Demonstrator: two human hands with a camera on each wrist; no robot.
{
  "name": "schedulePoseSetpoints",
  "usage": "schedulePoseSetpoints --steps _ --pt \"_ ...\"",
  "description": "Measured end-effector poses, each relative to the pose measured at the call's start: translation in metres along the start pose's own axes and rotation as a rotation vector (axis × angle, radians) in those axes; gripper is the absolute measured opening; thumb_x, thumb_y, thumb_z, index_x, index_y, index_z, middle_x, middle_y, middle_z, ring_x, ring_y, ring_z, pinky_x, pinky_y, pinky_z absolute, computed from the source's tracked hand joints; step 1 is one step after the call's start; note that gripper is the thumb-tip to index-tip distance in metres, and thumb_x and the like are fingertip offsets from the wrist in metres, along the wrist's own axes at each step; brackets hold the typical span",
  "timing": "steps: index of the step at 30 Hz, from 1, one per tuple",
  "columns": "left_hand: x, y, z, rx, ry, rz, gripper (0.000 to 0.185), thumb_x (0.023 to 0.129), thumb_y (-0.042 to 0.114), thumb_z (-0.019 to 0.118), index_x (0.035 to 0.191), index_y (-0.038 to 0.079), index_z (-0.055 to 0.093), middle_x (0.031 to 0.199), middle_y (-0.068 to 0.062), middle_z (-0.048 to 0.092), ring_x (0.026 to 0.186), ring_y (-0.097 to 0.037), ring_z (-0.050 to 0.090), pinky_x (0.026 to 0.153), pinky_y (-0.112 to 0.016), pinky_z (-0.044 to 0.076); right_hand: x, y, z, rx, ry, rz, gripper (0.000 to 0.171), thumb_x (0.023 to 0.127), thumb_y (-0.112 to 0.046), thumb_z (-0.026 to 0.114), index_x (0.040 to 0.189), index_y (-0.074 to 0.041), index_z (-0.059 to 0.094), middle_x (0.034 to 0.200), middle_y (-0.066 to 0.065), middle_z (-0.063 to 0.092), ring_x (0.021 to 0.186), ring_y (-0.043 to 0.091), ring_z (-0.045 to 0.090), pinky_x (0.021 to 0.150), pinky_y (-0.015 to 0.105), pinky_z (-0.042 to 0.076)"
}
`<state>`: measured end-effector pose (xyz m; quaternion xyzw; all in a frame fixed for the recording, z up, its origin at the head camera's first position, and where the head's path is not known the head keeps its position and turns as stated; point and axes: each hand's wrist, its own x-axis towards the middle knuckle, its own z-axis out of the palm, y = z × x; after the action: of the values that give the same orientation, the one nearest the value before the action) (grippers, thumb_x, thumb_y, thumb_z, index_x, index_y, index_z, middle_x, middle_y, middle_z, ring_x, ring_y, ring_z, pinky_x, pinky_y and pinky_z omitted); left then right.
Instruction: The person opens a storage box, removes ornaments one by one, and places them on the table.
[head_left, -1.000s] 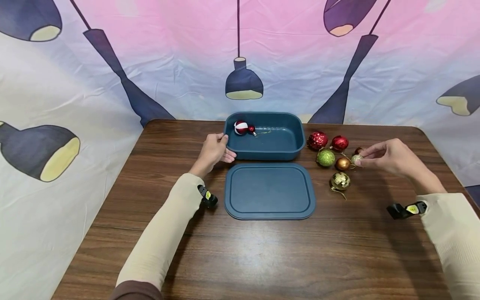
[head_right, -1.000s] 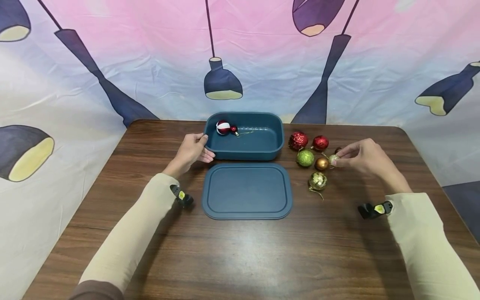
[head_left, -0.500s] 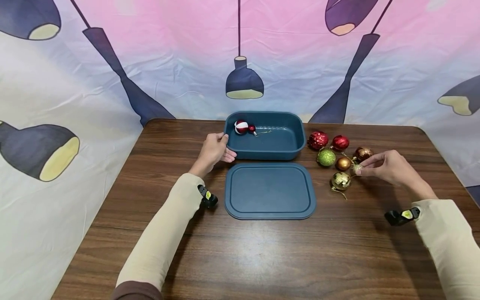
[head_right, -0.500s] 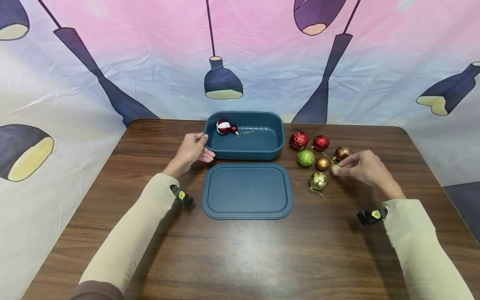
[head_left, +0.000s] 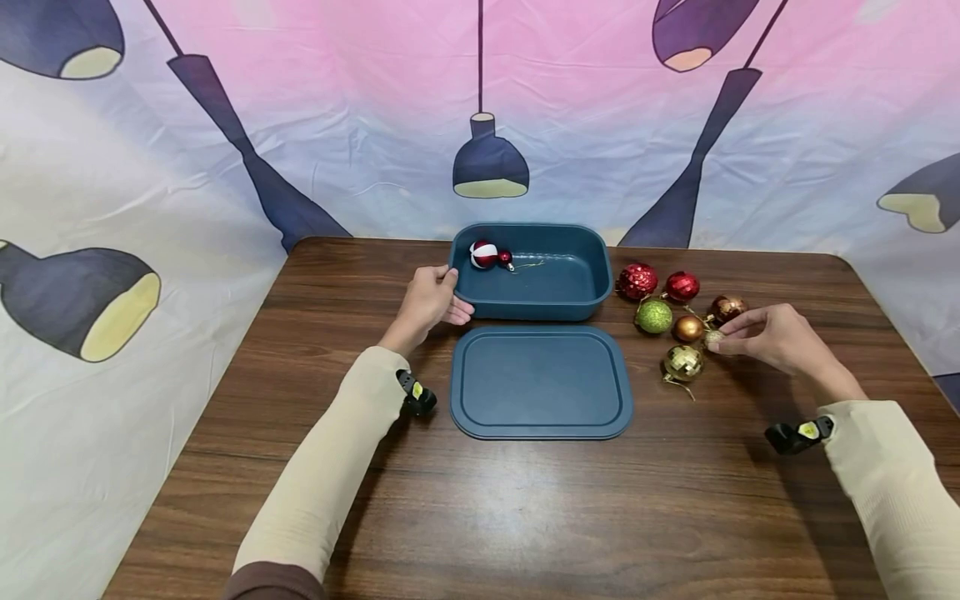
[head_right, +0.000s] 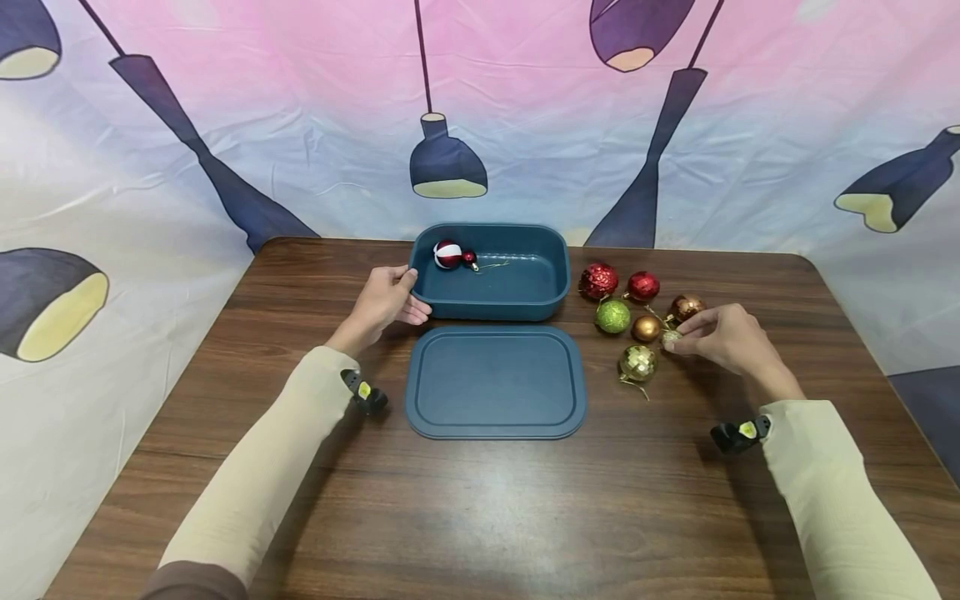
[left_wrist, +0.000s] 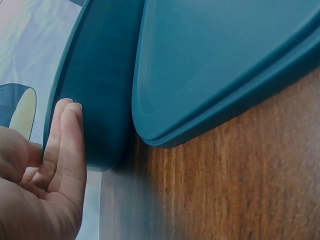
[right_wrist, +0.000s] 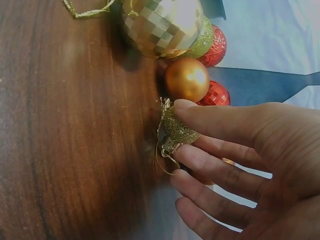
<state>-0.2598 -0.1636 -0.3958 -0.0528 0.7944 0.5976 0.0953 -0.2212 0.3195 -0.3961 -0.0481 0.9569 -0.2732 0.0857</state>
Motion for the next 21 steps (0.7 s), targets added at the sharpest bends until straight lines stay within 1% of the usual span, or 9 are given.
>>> schedulePoseSetpoints --steps 7,11,14,16,19,21 --pt "0.0 0.0 0.0 0.0 0.004 -0.003 0.054 0.112 0.025 0.04 0.159 0.004 0.028 0.085 -0.022 0.073 0.076 -0.036 0.075 0.07 -0.041 0.064 0.0 0.0 0.0 0.005 0.004 0.01 0.051 0.083 -0.043 0.084 0.107 0.002 0.075 0.09 0.008 0.074 0.068 0.015 0.057 0.061 0.027 0.046" --pt "0.0 0.0 0.0 0.002 0.007 -0.007 0.053 0.112 0.025 0.041 0.159 0.004 0.029 0.084 -0.021 0.073 0.074 -0.034 0.075 0.07 -0.04 0.064 -0.002 -0.002 -0.003 0.012 0.007 0.011 0.047 0.085 -0.038 0.083 0.108 0.002 0.075 0.097 0.015 0.074 0.071 0.016 0.057 0.058 0.027 0.046" --pt "0.0 0.0 0.0 0.002 0.008 -0.008 0.053 0.112 0.025 0.041 0.159 0.004 0.028 0.084 -0.021 0.073 0.073 -0.033 0.075 0.07 -0.04 0.064 -0.002 -0.006 -0.008 0.003 0.018 0.003 0.045 0.086 -0.036 0.083 0.108 0.002 0.076 0.099 0.016 0.074 0.072 0.016 0.056 0.058 0.027 0.045" --pt "0.001 -0.001 0.0 0.001 0.009 -0.007 0.053 0.112 0.025 0.041 0.159 0.004 0.029 0.083 -0.02 0.073 0.073 -0.033 0.075 0.069 -0.039 0.064 -0.002 -0.01 -0.011 -0.011 0.042 -0.015 0.044 0.085 -0.036 0.084 0.107 0.001 0.077 0.099 0.016 0.075 0.075 0.014 0.058 0.06 0.025 0.045" --pt "0.001 -0.001 0.0 0.0 0.013 -0.002 0.053 0.112 0.025 0.041 0.159 0.003 0.029 0.083 -0.02 0.073 0.074 -0.034 0.075 0.068 -0.038 0.064 -0.001 -0.018 -0.016 -0.024 0.076 -0.04 0.042 0.085 -0.038 0.084 0.105 -0.001 0.078 0.099 0.016 0.076 0.077 0.006 0.06 0.065 0.022 0.044" --pt "0.0 -0.001 0.001 -0.001 0.014 0.001 0.053 0.112 0.024 0.041 0.159 0.004 0.029 0.083 -0.02 0.074 0.075 -0.035 0.075 0.067 -0.037 0.064 0.001 -0.024 -0.019 -0.027 0.1 -0.052 0.041 0.084 -0.039 0.085 0.103 -0.003 0.079 0.101 0.016 0.076 0.078 0.005 0.061 0.066 0.021 0.045"
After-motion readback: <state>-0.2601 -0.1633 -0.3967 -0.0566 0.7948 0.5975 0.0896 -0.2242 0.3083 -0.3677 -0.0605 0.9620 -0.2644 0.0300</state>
